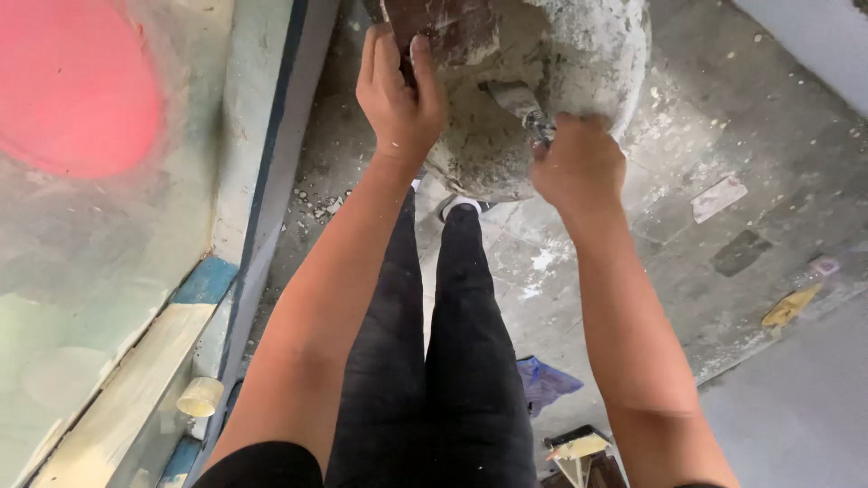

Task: The person scoops plaster from a bucket using a putty knife and spreads it onto a hand scraper. The person then applies and smooths the plaster onto the wall using the putty knife.

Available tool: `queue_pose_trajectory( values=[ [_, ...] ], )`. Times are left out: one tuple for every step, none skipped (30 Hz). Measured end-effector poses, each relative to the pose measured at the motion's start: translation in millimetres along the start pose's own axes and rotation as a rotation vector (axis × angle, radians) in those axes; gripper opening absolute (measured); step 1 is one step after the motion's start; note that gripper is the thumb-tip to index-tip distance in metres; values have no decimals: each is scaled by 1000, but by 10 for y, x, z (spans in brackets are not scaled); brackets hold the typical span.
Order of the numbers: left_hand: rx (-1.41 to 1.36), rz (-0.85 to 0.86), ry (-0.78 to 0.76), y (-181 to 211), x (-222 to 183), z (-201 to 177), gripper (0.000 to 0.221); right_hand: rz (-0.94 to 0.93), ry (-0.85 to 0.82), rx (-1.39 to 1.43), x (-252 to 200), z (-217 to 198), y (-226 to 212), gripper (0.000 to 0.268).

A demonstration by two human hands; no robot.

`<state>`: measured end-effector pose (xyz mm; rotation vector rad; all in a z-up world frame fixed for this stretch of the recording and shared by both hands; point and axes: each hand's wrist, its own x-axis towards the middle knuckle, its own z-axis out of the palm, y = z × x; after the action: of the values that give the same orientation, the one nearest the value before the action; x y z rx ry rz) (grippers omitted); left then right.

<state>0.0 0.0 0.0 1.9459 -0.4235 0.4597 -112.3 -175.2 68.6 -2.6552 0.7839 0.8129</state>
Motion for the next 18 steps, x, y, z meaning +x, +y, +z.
queue_pose_trajectory(
  values=[
    [2, -5, 3, 14, 2, -10, 8, -12, 13, -16, 20, 71, -36, 32],
    [3, -9, 6, 30, 4, -20, 9, -23, 26, -31, 36, 137, -69, 27],
    [4, -8, 12, 37, 29, -23, 10, -36, 45, -44, 69, 183, -97, 24],
    [9, 8, 16, 49, 50, -20, 10, -75, 42, -30, 95, 228, -128, 23],
    [17, 19, 17, 68, 52, -24, 9, -113, 33, -17, 105, 279, -165, 21],
    [24, 29, 18, 72, 60, -29, 9, -152, 23, -4, 128, 309, -188, 20],
    [18, 16, 15, 81, 43, -38, 10, -161, -42, 13, 129, 325, -173, 24],
    [11, 3, 12, 83, 34, -39, 11, -170, -107, 30, 147, 328, -162, 28],
    [2, -4, 12, 78, 46, -28, 12, -180, -164, 47, 190, 313, -164, 32],
    [1, -17, 11, 87, 43, -31, 11, -196, -158, 68, 237, 291, -169, 33],
    [0, -28, 10, 95, 45, -36, 11, -213, -149, 91, 294, 255, -176, 35],
    [-2, -38, 8, 102, 50, -38, 11, -230, -140, 114, 319, 216, -180, 36],
    [-6, -6, 26, 101, 62, -38, 12, -137, -252, 157, 336, 161, -186, 41],
    [-11, 27, 44, 104, 70, -24, 14, -44, -363, 200, 363, 74, -175, 46],
    [-15, 59, 60, 100, 73, -23, 15, 51, -477, 242, 376, 4, -181, 51],
    [-4, 48, 52, 76, 89, -25, 14, 80, -475, 271, 389, -39, -221, 53],
    [3, 26, 37, 71, 70, -21, 12, 119, -482, 298, 369, -59, -240, 56],
    [9, 4, 22, 75, 39, -21, 11, 159, -488, 325, 340, -71, -253, 58]
  ],
)
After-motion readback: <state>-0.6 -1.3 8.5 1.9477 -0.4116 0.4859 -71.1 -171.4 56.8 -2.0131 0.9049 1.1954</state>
